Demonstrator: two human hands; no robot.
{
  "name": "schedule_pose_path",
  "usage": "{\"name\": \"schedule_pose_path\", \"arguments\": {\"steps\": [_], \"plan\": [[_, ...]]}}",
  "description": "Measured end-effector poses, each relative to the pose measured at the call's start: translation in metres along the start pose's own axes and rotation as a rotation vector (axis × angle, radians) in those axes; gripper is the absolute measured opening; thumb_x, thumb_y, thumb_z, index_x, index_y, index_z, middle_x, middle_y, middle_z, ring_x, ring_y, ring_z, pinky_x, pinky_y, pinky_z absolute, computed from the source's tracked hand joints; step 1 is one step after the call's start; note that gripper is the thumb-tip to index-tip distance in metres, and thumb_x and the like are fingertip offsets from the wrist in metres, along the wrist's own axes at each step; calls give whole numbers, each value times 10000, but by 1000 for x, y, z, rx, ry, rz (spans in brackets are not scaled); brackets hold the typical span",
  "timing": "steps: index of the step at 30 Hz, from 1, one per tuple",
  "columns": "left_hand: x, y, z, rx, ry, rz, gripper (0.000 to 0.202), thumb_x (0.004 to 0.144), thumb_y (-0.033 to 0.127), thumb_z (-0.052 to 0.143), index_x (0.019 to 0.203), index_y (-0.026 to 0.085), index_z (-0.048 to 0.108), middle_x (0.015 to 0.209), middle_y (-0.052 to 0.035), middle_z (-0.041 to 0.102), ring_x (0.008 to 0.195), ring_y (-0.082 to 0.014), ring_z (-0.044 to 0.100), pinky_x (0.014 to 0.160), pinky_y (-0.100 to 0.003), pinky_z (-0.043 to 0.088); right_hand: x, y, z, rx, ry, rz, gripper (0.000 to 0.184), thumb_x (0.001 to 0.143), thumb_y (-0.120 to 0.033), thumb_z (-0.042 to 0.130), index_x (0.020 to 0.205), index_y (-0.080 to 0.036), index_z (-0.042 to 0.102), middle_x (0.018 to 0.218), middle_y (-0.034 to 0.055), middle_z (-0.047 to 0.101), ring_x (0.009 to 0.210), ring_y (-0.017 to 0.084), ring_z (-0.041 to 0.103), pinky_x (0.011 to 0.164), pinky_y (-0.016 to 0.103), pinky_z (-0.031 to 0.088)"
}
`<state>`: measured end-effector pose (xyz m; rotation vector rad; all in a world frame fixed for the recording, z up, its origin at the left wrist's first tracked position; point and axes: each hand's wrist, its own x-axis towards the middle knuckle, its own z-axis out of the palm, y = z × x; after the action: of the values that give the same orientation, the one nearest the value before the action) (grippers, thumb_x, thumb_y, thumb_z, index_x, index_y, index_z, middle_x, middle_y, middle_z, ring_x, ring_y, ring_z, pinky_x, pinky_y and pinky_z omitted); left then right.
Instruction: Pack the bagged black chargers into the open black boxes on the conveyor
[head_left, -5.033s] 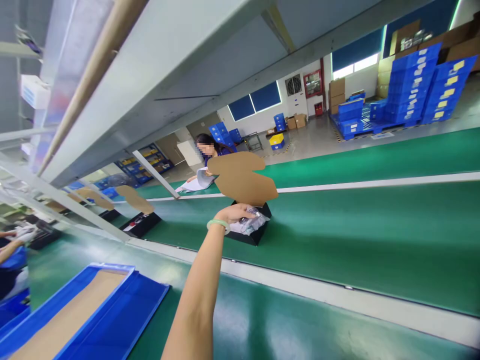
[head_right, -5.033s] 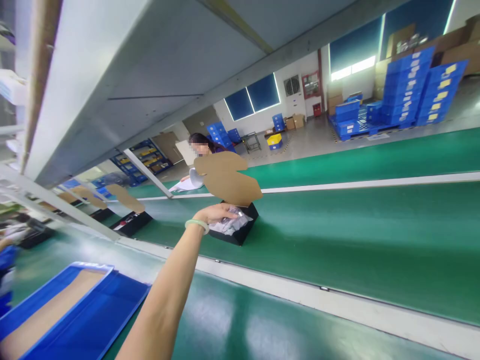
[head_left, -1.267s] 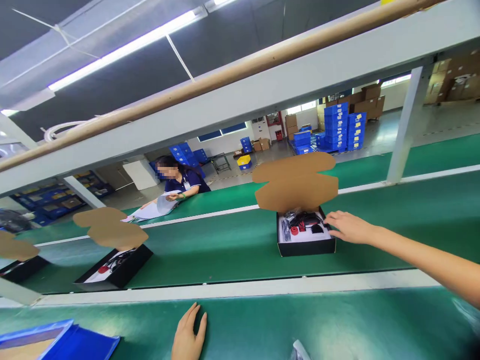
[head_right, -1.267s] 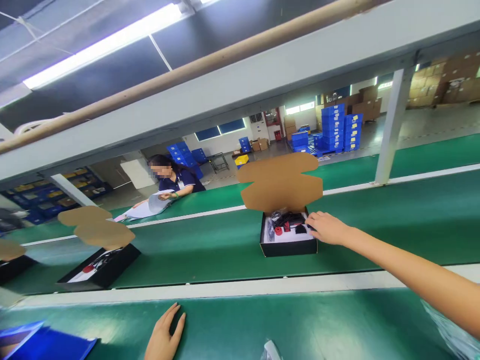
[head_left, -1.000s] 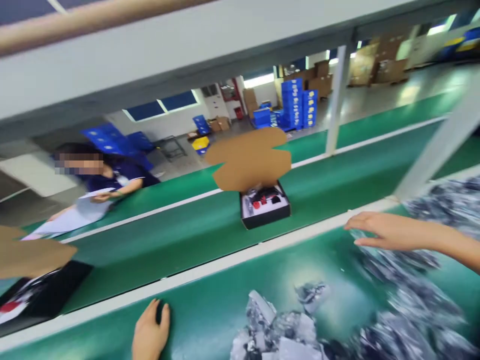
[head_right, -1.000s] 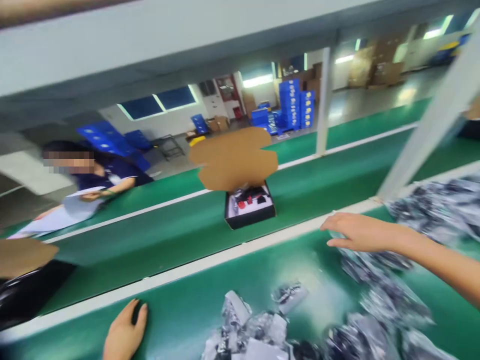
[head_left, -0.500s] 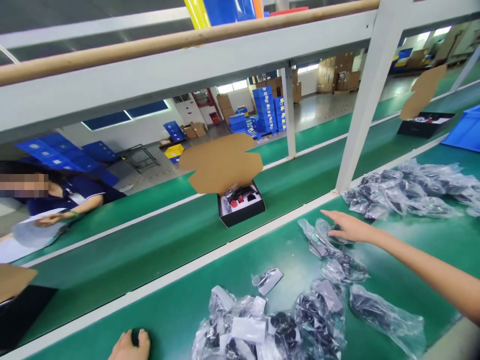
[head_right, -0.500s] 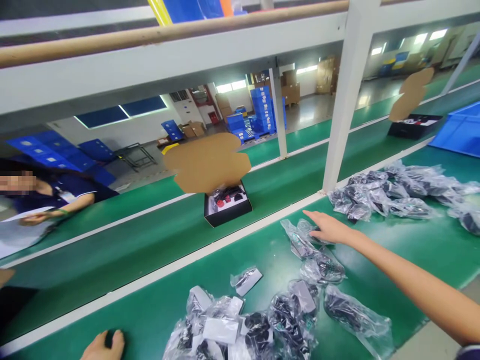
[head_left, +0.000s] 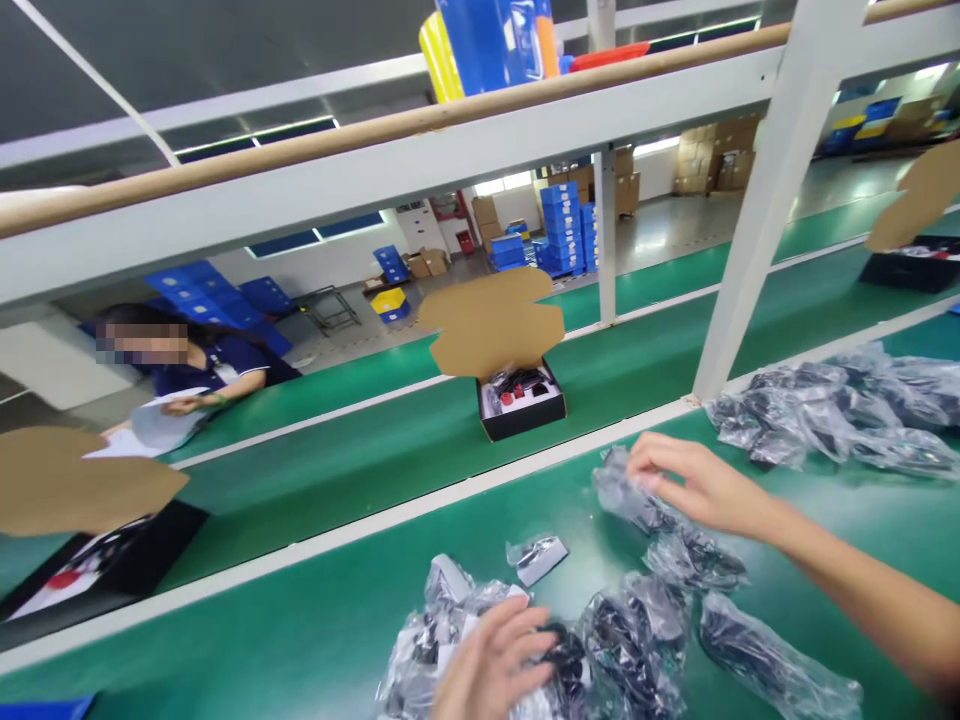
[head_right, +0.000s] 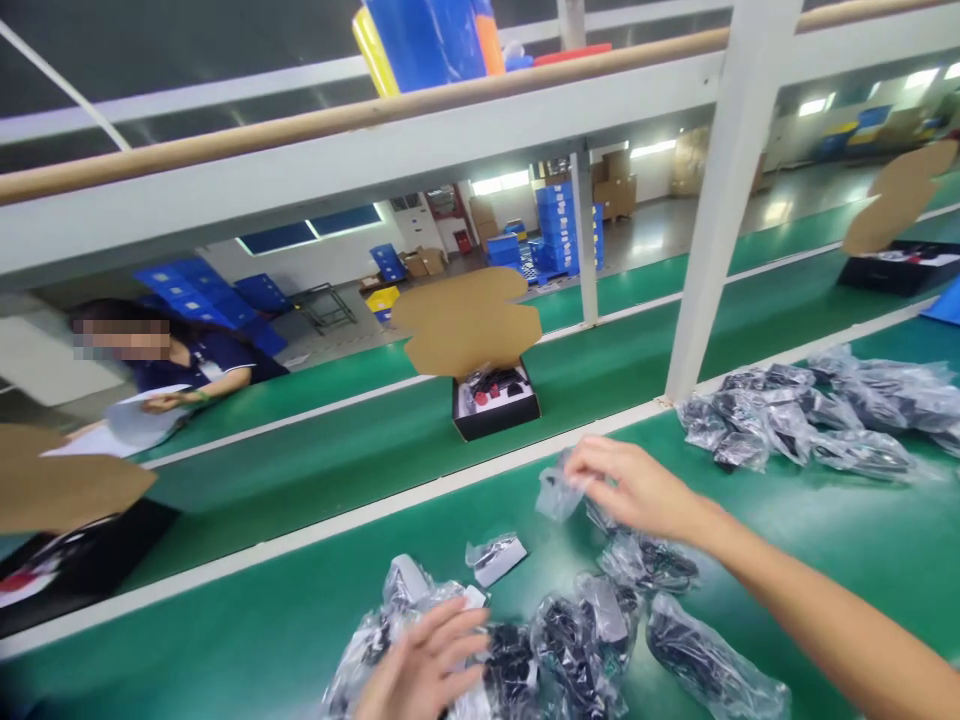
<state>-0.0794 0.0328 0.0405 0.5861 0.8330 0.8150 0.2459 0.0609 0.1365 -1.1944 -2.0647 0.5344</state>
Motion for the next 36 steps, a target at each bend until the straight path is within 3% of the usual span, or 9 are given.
{"name": "schedule_pose_path", "arguments": {"steps": [3, 5, 8, 11, 18, 21, 25, 32, 36], "plan": [[24, -34, 56, -310, -274, -181, 649, 711, 652, 707, 1067, 110, 712, 1103, -175, 707, 919, -248, 697, 724, -306, 578, -6, -38, 29, 95, -146, -165, 220, 967, -157, 380, 938, -216, 591, 918, 44, 574, 853, 191, 554, 758, 286, 438], [32, -43, 69, -493, -220, -135, 598, 783, 634, 645, 1002, 84, 727, 1010, -150, 734, 841, -211, 698, 756, -291, 566, -17, -50, 50, 118, -310, -240, 285, 923, -90, 373, 979, -230, 616, 932, 48, 578, 842, 197, 556, 746, 288, 443], [29, -39, 64, -571, 7, 6, 373, 825, 439, 698, 935, 86, 739, 874, -95, 753, 752, -175, 683, 790, -275, 548, -37, -48, 77, 220, -430, -161, 275, 923, -121, 402, 983, -256, 634, 928, 41, 578, 809, 198, 563, 727, 291, 449], [15, -32, 55, -503, 153, 138, 317, 727, 327, 808, 945, 106, 741, 874, -81, 753, 797, -197, 681, 803, -283, 537, -52, -30, 99, 428, -361, 63, 201, 970, -240, 448, 902, -252, 637, 877, 31, 551, 790, 196, 561, 730, 291, 452], [-4, -53, 67, -293, -81, 285, 428, 749, 464, 767, 1052, 170, 701, 974, -96, 704, 922, -243, 648, 903, -372, 467, -64, 7, 128, 813, -298, 386, 312, 917, -538, 571, 845, -235, 594, 777, 22, 574, 680, 215, 559, 564, 277, 447], [-9, -57, 69, -37, -207, 275, 611, 717, 472, 796, 1240, 214, 611, 1153, -98, 621, 1066, -248, 576, 985, -371, 390, -65, 5, 127, 680, -290, 333, 227, 910, -445, 595, 825, -234, 589, 788, 19, 586, 688, 212, 560, 602, 291, 448], [-18, -47, 66, 308, -226, 304, 510, 723, 556, 747, 1057, 174, 703, 1167, -106, 537, 1061, -264, 517, 932, -341, 388, -55, -5, 116, 369, -257, 112, 131, 948, -332, 533, 875, -247, 600, 858, 34, 591, 794, 228, 570, 686, 323, 455], [-36, -35, 38, 504, 56, 386, 633, 674, 782, 606, 723, 153, 654, 737, -20, 465, 679, -160, 418, 637, -269, 338, 12, 37, 127, -93, -295, 100, 280, 961, -427, 438, 1059, -210, 586, 1076, 119, 613, 998, 303, 566, 861, 451, 471], [-50, -39, 16, 255, 270, 446, 591, 629, 747, 689, 781, 178, 660, 703, -16, 531, 656, -149, 462, 609, -241, 389, 45, 66, 157, -194, -434, 173, 265, 889, -394, 549, 966, -162, 652, 964, 137, 668, 919, 343, 620, 797, 457, 506]]}}
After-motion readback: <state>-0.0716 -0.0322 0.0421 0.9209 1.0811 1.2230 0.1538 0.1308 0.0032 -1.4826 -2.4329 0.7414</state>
